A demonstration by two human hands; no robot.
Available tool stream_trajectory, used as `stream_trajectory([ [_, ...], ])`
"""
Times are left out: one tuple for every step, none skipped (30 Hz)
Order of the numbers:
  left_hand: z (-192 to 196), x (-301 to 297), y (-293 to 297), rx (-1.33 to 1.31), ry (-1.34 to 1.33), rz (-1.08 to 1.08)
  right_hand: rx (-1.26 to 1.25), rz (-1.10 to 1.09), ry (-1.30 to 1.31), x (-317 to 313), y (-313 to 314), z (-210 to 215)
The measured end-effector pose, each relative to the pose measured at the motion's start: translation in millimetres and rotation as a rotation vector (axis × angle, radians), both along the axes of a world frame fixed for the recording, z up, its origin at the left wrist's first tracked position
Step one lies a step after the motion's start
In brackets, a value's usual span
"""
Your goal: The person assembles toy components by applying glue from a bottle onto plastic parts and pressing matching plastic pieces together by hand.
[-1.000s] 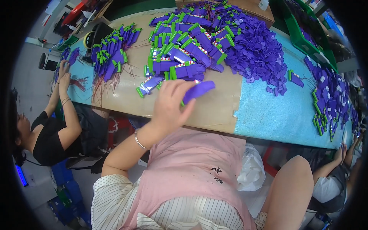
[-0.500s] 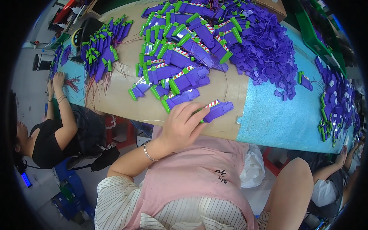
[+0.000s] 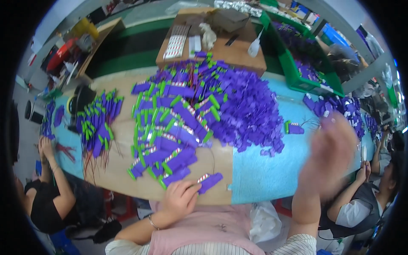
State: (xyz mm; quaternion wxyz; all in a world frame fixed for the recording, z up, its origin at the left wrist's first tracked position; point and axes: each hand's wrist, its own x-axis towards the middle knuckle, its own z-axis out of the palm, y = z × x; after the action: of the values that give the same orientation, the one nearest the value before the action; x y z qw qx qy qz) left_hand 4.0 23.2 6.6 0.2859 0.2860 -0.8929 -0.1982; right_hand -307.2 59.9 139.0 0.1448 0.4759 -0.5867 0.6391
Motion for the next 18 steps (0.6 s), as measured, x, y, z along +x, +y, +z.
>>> stream_trajectory([
  [-3,8,-2,-0.006,-0.039,0.050,0.170,0.270,-0.219,-6,-56,-1],
  [-5,5,-6,-0.015,-0.027,0.036,0.280,0.235,-0.233,-11,-96,-3],
  [-9,0,-7,-0.045,-0.024,0.025,0.335,0.253,-0.259,-40,-135,-22],
  [-12,-3,-8,-0.075,-0.029,0.027,0.444,0.131,-0.240,-62,-171,-37],
  [-13,-6,-10,-0.124,-0.033,0.016,0.456,0.055,-0.143,-84,-202,-53],
  [-13,-9,-14,-0.134,-0.025,0.012,0.464,-0.019,-0.055,-102,-230,-65],
  [-12,-9,-15,-0.137,-0.027,0.008,0.449,-0.032,-0.019,-115,-256,-76],
  [-12,-9,-15,-0.139,-0.031,0.003,0.435,-0.045,0.014,-127,-278,-88],
  [-15,-9,-15,-0.171,-0.030,0.008,0.348,-0.023,0.037,-138,-295,-101],
  [-16,-6,-13,-0.167,-0.038,0.025,0.351,-0.004,0.034,-136,-304,-103],
  [-17,-5,-11,-0.163,-0.040,0.029,0.390,0.103,-0.084,-135,-309,-102],
  [-16,-3,-9,-0.162,-0.038,0.029,0.426,0.206,-0.199,-137,-312,-99],
  [-15,-3,-7,-0.163,-0.027,0.020,0.378,0.138,-0.131,-140,-308,-103],
  [-14,-3,-7,-0.167,-0.015,0.004,0.329,0.186,-0.168,-148,-298,-103],
  [-15,-4,-8,-0.145,-0.028,-0.004,0.299,0.235,-0.226,-137,-284,-100],
  [-14,-6,-10,-0.108,-0.039,-0.017,0.307,0.262,-0.303,-127,-261,-100],
  [-15,-1,-5,-0.080,-0.047,0.002,0.351,0.384,-0.334,-98,-238,-94],
  [-14,2,-2,-0.043,-0.039,0.014,0.388,0.491,-0.361,-74,-208,-86],
])
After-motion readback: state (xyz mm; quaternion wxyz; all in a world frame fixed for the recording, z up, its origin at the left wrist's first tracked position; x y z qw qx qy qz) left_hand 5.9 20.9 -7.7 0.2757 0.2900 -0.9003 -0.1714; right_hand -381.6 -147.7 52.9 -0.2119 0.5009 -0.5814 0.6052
